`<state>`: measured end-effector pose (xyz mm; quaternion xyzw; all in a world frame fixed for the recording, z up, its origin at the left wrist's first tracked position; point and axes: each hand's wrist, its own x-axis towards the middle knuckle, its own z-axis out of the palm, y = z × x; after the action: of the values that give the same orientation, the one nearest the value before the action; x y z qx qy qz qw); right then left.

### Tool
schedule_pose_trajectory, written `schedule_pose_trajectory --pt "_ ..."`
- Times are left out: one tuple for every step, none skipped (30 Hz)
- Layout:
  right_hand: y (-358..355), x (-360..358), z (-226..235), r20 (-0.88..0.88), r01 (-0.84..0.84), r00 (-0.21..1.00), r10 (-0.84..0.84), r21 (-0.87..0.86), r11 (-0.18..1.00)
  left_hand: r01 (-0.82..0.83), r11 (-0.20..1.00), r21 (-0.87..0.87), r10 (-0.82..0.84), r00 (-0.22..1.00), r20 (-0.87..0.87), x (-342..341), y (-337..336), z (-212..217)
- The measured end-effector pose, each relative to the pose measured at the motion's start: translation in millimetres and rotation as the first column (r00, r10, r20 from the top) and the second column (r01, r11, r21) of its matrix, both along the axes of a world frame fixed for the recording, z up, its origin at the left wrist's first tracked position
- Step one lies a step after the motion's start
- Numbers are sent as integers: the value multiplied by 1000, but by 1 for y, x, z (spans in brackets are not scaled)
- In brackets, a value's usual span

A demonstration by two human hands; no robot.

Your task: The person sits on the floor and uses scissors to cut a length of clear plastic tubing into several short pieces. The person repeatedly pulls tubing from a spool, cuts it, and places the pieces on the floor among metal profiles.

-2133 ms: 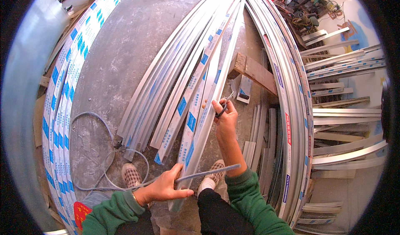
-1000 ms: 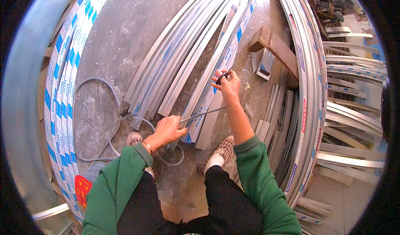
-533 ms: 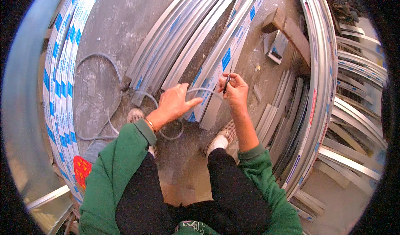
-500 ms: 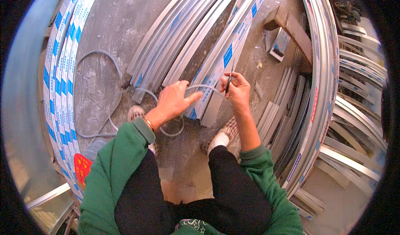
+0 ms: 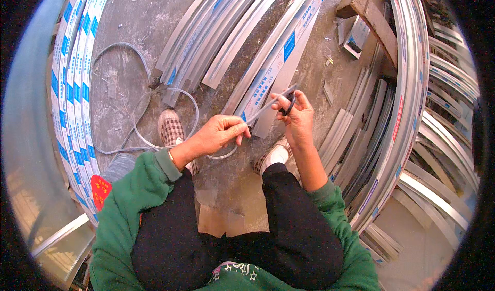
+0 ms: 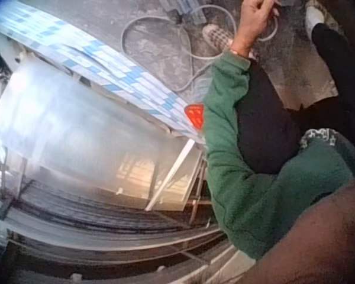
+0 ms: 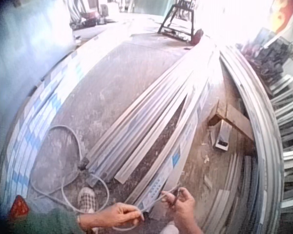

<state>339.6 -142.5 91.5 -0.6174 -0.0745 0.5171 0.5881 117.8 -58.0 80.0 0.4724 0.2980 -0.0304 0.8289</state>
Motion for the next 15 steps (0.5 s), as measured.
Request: schedule_pose_trajectory --pt "0 0 0 59 -4 998 5 -19 1000 30 997 -66 -31 999 -13 -2 -4 -2" --pt "-1 -2 -1 79 -5 997 4 8 1000 106 989 -100 -111 993 -46 -3 -5 -6" --pt "-2 -5 -1 73 -62 995 62 -10 998 53 999 -3 -53 999 7 -3 -8 -8" --pt "-5 -9 -1 64 -119 991 120 -28 993 -12 995 100 10 1000 20 -1 -12 -10" --pt "-8 -14 0 58 -171 983 172 -30 985 -44 984 173 48 999 -19 0 -16 -11" --pt "-9 -24 -2 94 -227 968 231 -57 972 -68 998 6 68 998 -16 1 -17 -12" --pt "-11 -31 -3 18 -295 955 297 -73 953 -130 989 -75 136 987 84 2 -20 -13" --pt "-12 -37 -4 -5 -315 949 315 -39 948 -161 971 -175 181 978 104 4 -21 -13" --pt "-12 -43 -4 -43 -348 937 346 -98 932 -188 944 -271 234 961 149 4 -22 -12" --pt "-11 -43 -6 -39 -393 919 392 -115 912 -93 989 -114 98 994 41 3 -22 -11" --pt "-10 -44 -7 -13 -343 939 343 -64 937 -69 993 -100 71 997 15 2 -22 -9" --pt "-9 -43 -7 -5 -311 950 311 -62 948 -74 995 -67 74 997 -4 0 -22 -8" --pt "-8 -42 -8 16 -262 965 263 -25 965 -65 997 -40 64 998 -12 -2 -22 -6" --pt "-8 -41 -8 20 -250 968 251 -49 967 -29 999 -14 29 1000 -8 -4 -20 -6" --pt "-8 -40 -8 18 -281 959 284 -79 956 -27 999 -16 27 1000 -3 -6 -20 -5"
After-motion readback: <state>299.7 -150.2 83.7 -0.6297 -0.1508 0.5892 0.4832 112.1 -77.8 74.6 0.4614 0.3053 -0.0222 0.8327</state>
